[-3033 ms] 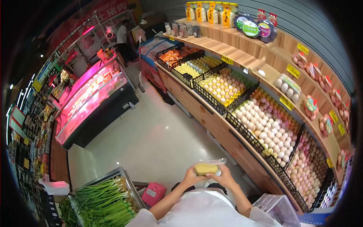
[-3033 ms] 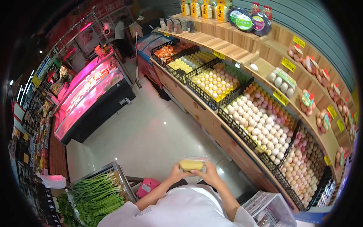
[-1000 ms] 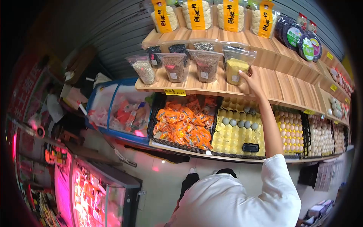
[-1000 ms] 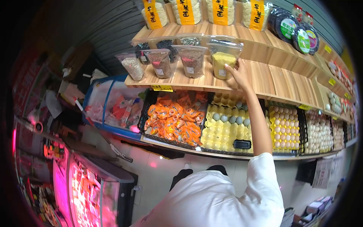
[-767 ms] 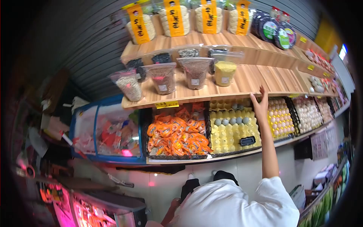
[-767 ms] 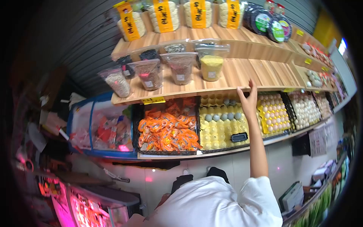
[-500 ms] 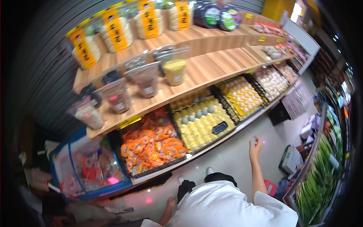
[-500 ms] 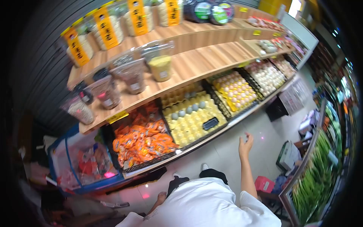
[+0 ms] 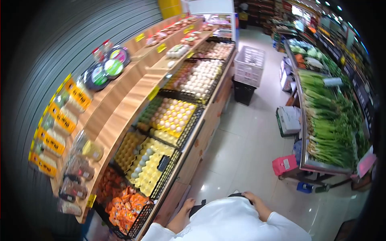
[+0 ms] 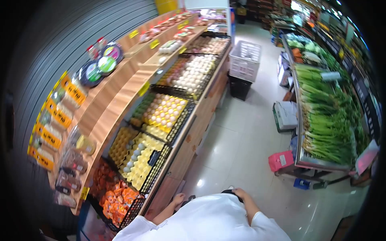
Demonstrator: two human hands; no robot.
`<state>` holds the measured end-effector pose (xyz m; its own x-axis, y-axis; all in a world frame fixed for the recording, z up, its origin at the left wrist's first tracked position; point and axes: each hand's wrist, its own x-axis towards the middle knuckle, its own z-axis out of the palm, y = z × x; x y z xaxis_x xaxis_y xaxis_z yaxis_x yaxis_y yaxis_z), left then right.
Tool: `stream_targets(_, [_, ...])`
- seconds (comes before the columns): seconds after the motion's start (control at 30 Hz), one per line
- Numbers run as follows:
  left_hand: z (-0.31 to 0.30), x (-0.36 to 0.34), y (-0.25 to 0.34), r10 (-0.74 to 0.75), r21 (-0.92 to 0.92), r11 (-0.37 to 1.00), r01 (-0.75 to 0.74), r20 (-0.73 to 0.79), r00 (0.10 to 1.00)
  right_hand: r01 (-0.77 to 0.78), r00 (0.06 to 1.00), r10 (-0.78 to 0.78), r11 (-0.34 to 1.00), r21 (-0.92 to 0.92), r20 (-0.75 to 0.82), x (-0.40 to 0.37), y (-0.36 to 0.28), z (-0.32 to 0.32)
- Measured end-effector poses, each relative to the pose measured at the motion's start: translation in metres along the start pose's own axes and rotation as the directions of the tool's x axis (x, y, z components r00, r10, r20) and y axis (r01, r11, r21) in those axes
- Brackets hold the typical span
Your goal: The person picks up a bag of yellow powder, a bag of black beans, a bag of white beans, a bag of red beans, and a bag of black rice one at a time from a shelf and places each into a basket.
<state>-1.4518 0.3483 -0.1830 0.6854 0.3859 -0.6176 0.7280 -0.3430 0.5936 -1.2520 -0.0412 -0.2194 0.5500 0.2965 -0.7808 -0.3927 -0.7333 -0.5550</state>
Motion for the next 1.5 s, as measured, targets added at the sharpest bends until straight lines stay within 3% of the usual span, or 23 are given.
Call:
stream_targets(0.1, [0.024,0.026,0.094,0.061,0.289,0.949,-0.127,0.226,0.972,0.010,1.000,-0.010,1.000,-0.020,-0.023,0.004,0.013,-0.073])
stream_targets(0.2, [0.055,0.058,0.153,0.302,0.258,0.904,-0.340,0.178,0.937,0.040,0.999,-0.039,0.998,0.057,-0.032,-0.020,0.000,-0.124])
stream_targets(0.23, [0.058,0.060,0.179,0.429,0.163,0.876,-0.454,0.165,0.888,0.081,0.996,-0.079,0.994,0.069,-0.040,-0.018,0.002,-0.133])
stream_targets(0.27, [0.062,0.061,0.203,0.379,0.121,0.906,-0.405,0.194,0.905,0.124,0.992,-0.121,0.989,0.080,-0.046,-0.016,0.003,-0.139])
stream_targets(0.37, [0.068,0.085,0.251,0.417,0.096,0.871,-0.481,0.372,0.829,0.094,0.994,-0.101,0.983,0.159,0.036,-0.026,-0.014,-0.152])
stream_targets(0.43, [0.071,0.101,0.278,0.341,0.149,0.886,-0.439,0.430,0.836,0.023,0.967,-0.063,0.986,0.163,0.247,-0.025,-0.021,-0.155])
stream_targets(0.53, [0.082,0.141,0.316,0.171,0.268,0.905,-0.331,0.483,0.859,0.305,0.933,-0.227,0.911,-0.278,0.279,0.007,-0.017,-0.172])
stream_targets(0.57, [0.086,0.150,0.333,0.151,0.281,0.908,-0.311,0.473,0.868,0.349,0.916,-0.273,0.903,-0.248,0.294,0.034,0.002,-0.180])
stream_targets(0.6, [0.089,0.160,0.346,0.127,0.295,0.911,-0.289,0.466,0.876,0.310,0.930,-0.245,0.923,-0.227,0.274,0.037,-0.009,-0.196])
stream_targets(0.67, [0.110,0.214,0.355,0.219,0.164,0.931,-0.326,0.462,0.859,0.224,0.955,-0.177,0.956,-0.188,0.237,0.033,-0.036,-0.233])
stream_targets(0.7, [0.105,0.219,0.389,0.243,0.097,0.940,-0.328,0.485,0.840,0.194,0.965,-0.161,0.969,-0.150,0.205,0.042,-0.041,-0.250])
stream_targets(0.87, [0.117,0.309,0.476,0.142,0.261,0.917,-0.301,0.491,0.860,0.071,0.996,-0.073,0.997,0.044,0.052,0.150,-0.008,-0.317])
stream_targets(0.93, [0.124,0.345,0.500,0.104,0.339,0.884,-0.320,0.526,0.844,0.002,0.987,-0.038,0.975,-0.223,-0.158,0.109,-0.101,-0.384])
stream_targets(0.97, [0.133,0.379,0.508,0.120,0.332,0.858,-0.391,0.611,0.783,-0.019,0.974,-0.020,0.985,-0.173,-0.224,0.134,-0.107,-0.406])
stream_targets(1.0, [0.132,0.379,0.524,0.081,0.328,0.887,-0.324,0.581,0.810,-0.024,0.954,-0.016,0.991,-0.129,-0.300,0.151,-0.105,-0.424])
stream_targets(1.13, [0.132,0.406,0.553,0.041,0.329,0.904,-0.273,0.568,0.822,0.063,0.886,-0.121,0.988,-0.144,-0.447,0.172,-0.148,-0.478])
stream_targets(1.27, [0.138,0.446,0.577,0.029,0.374,0.897,-0.235,0.481,0.876,0.024,0.931,-0.080,0.987,-0.161,-0.357,0.218,-0.165,-0.522])
stream_targets(1.4, [0.157,0.501,0.605,0.091,0.326,0.924,-0.199,0.317,0.944,0.144,0.879,-0.195,0.979,-0.147,-0.435,0.270,-0.189,-0.592])
stream_targets(1.47, [0.179,0.556,0.600,0.118,0.308,0.921,-0.239,0.365,0.924,0.271,0.854,-0.263,0.961,-0.048,-0.449,0.300,-0.191,-0.637])
stream_targets(1.5, [0.178,0.556,0.636,0.093,0.342,0.917,-0.206,0.320,0.943,0.331,0.838,-0.295,0.944,-0.001,-0.459,0.312,-0.191,-0.662])
